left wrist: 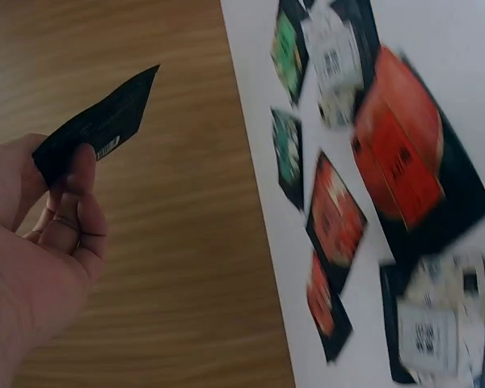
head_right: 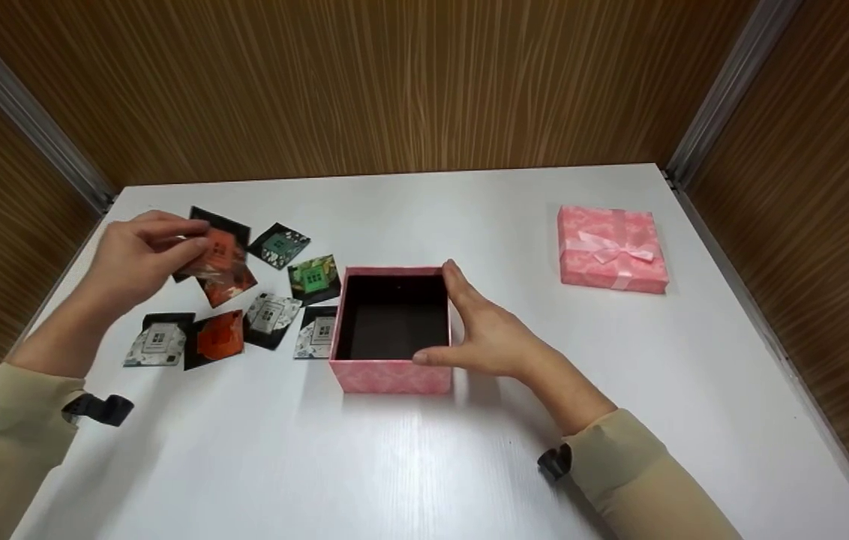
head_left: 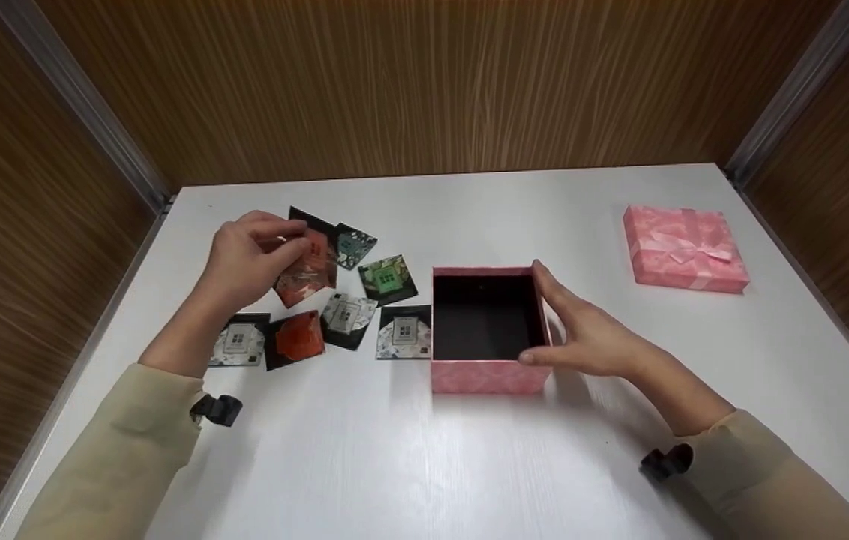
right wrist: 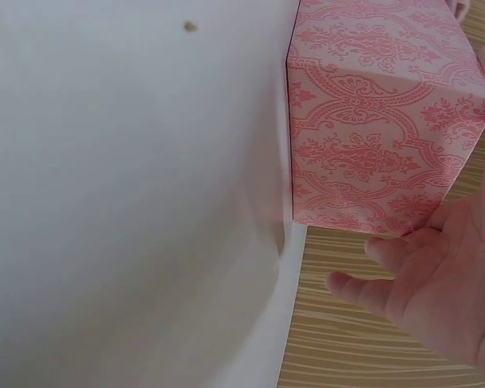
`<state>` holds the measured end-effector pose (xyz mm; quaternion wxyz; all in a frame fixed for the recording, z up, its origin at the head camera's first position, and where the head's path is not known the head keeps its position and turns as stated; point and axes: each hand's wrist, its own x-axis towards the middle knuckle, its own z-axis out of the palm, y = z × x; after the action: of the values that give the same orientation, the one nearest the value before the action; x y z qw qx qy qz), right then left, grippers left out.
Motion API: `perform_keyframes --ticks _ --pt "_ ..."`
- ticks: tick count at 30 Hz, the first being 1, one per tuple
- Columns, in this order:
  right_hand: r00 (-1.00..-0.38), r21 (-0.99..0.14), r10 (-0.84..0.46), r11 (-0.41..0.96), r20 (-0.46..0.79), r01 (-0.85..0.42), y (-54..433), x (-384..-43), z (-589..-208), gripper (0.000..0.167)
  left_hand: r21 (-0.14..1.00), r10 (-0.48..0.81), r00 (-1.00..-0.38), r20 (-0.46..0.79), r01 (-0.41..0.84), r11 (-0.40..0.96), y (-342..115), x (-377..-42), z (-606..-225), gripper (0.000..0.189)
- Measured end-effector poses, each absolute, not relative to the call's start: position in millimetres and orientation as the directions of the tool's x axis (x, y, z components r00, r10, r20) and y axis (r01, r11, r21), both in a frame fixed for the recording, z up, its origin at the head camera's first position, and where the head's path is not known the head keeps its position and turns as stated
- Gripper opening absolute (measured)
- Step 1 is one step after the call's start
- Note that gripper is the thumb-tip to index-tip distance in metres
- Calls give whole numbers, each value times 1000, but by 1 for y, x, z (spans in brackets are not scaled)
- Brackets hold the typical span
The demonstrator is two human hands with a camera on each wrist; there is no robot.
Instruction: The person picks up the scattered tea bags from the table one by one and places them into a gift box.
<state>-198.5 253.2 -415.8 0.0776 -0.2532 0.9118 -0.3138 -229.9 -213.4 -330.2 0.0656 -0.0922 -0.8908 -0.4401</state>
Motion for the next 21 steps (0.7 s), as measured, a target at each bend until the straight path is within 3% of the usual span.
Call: perform_keyframes --ticks 21 --pt "-856 -622 -517 665 15 -413 253 -199 -415 130 738 439 -852 286 488 467 -97 -216 -338 29"
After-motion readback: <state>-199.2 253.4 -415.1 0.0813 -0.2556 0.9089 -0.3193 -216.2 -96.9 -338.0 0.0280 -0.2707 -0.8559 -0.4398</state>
